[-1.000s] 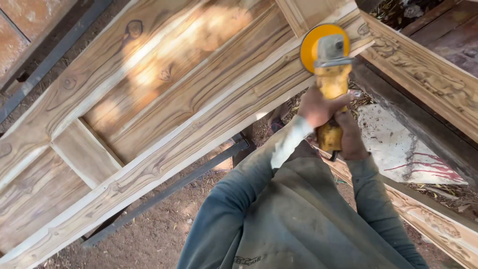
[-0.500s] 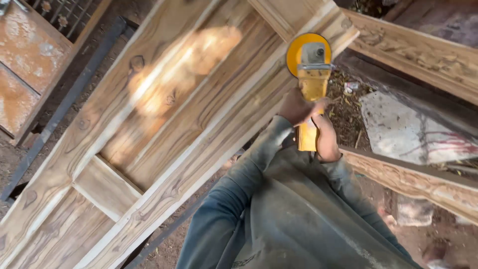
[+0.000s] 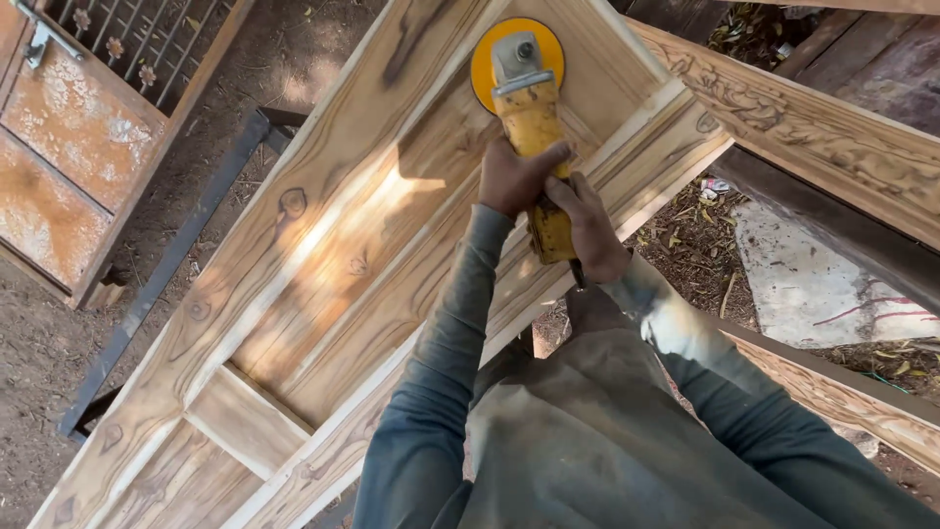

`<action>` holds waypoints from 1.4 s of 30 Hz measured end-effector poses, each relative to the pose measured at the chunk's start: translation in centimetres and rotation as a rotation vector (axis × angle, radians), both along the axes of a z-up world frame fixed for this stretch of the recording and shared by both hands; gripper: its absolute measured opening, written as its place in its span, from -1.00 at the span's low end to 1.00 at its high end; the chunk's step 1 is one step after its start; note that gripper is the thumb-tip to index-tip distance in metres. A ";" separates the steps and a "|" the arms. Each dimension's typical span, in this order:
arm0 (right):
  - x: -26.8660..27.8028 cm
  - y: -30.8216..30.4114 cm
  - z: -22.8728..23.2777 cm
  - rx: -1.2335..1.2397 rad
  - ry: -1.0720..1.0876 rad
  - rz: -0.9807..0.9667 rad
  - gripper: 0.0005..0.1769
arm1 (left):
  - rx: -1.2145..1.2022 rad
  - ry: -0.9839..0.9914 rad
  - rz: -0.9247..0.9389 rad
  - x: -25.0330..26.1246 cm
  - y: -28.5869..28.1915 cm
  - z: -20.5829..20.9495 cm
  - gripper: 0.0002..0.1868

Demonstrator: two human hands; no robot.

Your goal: Sanding a large wooden door using a handheld power sander.

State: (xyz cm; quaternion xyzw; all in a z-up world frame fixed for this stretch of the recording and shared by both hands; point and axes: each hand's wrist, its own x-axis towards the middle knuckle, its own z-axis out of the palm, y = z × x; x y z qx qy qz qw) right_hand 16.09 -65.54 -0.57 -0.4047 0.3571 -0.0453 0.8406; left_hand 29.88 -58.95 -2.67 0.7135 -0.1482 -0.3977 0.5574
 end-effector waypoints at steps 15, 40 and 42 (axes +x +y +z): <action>-12.7 5.4 -0.8 0.008 0.098 -0.142 -0.46 | 0.068 0.030 -0.174 -10.1 1.5 0.7 -0.36; 1.9 -6.0 -1.6 -0.026 -0.041 -0.102 -0.55 | -0.150 0.181 -0.026 2.3 -8.3 -1.1 -0.75; -0.7 -5.7 -0.4 0.006 -0.010 -0.126 -0.54 | -0.099 0.147 -0.072 0.1 -8.6 -0.1 -0.75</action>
